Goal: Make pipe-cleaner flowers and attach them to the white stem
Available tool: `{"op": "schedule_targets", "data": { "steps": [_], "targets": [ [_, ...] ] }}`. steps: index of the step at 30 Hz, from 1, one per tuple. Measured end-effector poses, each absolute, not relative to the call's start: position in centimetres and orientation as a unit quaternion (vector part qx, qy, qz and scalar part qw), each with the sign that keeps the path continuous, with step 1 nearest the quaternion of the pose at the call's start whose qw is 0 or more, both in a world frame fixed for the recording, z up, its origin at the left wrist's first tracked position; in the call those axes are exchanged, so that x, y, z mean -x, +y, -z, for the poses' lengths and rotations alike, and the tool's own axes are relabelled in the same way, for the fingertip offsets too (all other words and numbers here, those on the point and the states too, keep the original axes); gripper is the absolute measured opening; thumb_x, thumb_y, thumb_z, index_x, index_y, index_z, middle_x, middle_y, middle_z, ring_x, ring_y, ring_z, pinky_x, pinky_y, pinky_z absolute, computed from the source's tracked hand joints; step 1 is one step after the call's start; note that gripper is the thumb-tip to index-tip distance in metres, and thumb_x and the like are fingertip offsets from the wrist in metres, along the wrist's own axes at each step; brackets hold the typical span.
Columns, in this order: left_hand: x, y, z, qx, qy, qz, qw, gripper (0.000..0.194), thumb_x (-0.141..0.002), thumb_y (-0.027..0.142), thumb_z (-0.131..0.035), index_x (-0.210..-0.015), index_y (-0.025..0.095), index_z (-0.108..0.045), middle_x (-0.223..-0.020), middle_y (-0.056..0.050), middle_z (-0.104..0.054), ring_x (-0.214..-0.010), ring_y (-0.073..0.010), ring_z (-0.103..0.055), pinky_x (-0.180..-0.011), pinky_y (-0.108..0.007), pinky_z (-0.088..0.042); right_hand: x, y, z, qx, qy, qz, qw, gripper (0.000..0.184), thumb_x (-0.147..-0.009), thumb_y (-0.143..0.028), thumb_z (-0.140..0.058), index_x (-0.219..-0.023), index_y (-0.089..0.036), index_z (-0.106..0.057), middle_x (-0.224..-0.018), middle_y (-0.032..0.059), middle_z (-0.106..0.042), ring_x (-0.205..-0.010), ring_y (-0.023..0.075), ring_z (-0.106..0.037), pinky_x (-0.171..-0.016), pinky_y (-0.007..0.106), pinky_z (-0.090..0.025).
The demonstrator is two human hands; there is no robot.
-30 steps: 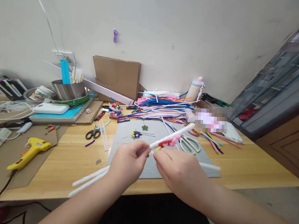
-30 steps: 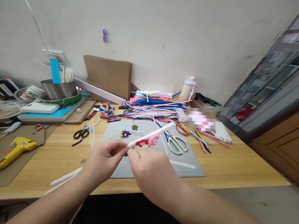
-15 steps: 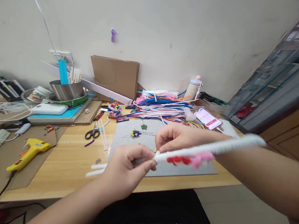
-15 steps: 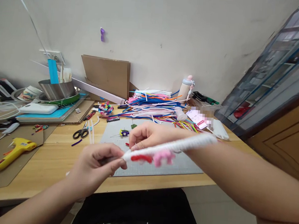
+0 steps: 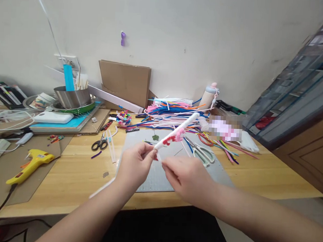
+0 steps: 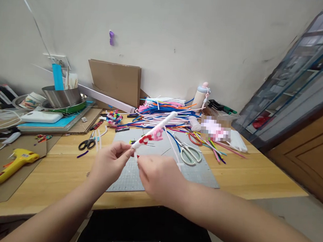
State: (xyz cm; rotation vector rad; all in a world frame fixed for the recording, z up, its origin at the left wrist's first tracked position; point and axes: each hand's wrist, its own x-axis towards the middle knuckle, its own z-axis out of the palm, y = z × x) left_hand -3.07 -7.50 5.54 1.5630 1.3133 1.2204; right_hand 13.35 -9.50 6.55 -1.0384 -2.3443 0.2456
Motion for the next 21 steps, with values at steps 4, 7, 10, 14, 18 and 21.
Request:
{"op": "schedule_targets", "data": {
  "steps": [4, 7, 10, 14, 18, 21],
  "targets": [
    [3.3, -7.9, -5.1, -0.774, 0.474, -0.376, 0.19, 0.012, -0.074, 0.018, -0.056, -0.068, 0.023, -0.066, -0.058, -0.003, -0.06, -0.057, -0.0162, -0.052, -0.054, -0.025, -0.033, -14.2, -9.6, -9.6, 0.29, -0.939, 0.08, 0.167, 0.017, -0.074, -0.007, -0.044, -0.069, -0.017, -0.057, -0.063, 0.0052, -0.058, -0.055, 0.0139, -0.046, -0.05, 0.029, -0.026],
    [3.4, -8.9, -5.8, -0.862, 0.388, -0.299, 0.13, 0.016, -0.076, 0.015, -0.053, -0.069, 0.023, -0.065, -0.059, -0.004, -0.06, -0.057, -0.017, -0.052, -0.054, -0.027, -0.032, -14.8, -7.7, -12.8, 0.255, -0.963, 0.021, 0.088, 0.013, -0.071, -0.009, -0.052, -0.065, -0.018, -0.06, -0.057, 0.0013, -0.058, -0.052, 0.0124, -0.047, -0.048, 0.027, -0.026],
    [3.7, -10.2, -7.3, -0.888, 0.323, -0.266, 0.19, 0.017, -0.079, 0.016, -0.05, -0.076, 0.023, -0.065, -0.065, -0.004, -0.064, -0.062, -0.0167, -0.056, -0.057, -0.026, -0.035, -15.5, -5.1, -14.6, 0.232, -0.953, -0.19, 0.047, 0.012, -0.076, -0.016, -0.055, -0.075, -0.021, -0.066, -0.06, -0.0026, -0.06, -0.053, 0.0093, -0.049, -0.049, 0.022, -0.031],
    [4.1, -11.2, -8.9, -0.811, 0.348, -0.339, 0.325, 0.009, -0.078, 0.023, -0.056, -0.074, 0.022, -0.063, -0.066, -0.003, -0.065, -0.059, -0.0139, -0.055, -0.055, -0.025, -0.038, -16.0, -3.2, -13.5, 0.194, -0.863, -0.461, 0.067, 0.012, -0.078, -0.023, -0.054, -0.083, -0.019, -0.064, -0.066, -0.0026, -0.059, -0.057, 0.0078, -0.049, -0.052, 0.02, -0.038],
    [3.8, -10.5, -8.9, -0.647, 0.409, -0.448, 0.462, 0.011, -0.076, 0.028, -0.06, -0.069, 0.02, -0.056, -0.058, -0.001, -0.062, -0.05, -0.0102, -0.048, -0.047, -0.021, -0.034, -15.4, -3.9, -10.6, 0.246, -0.743, -0.587, 0.208, 0.007, -0.075, -0.024, -0.058, -0.077, -0.019, -0.063, -0.065, -0.003, -0.057, -0.058, 0.0076, -0.049, -0.05, 0.019, -0.038],
    [3.1, -9.3, -8.3, -0.55, 0.427, -0.515, 0.5, 0.012, -0.075, 0.029, -0.061, -0.071, 0.018, -0.056, -0.056, 0.001, -0.06, -0.047, -0.0072, -0.044, -0.045, -0.019, -0.032, -14.3, -4.8, -8.8, 0.275, -0.666, -0.603, 0.343, 0.005, -0.071, -0.021, -0.062, -0.075, -0.019, -0.062, -0.061, -0.0048, -0.053, -0.051, 0.0053, -0.043, -0.045, 0.018, -0.034]
  ]
}}
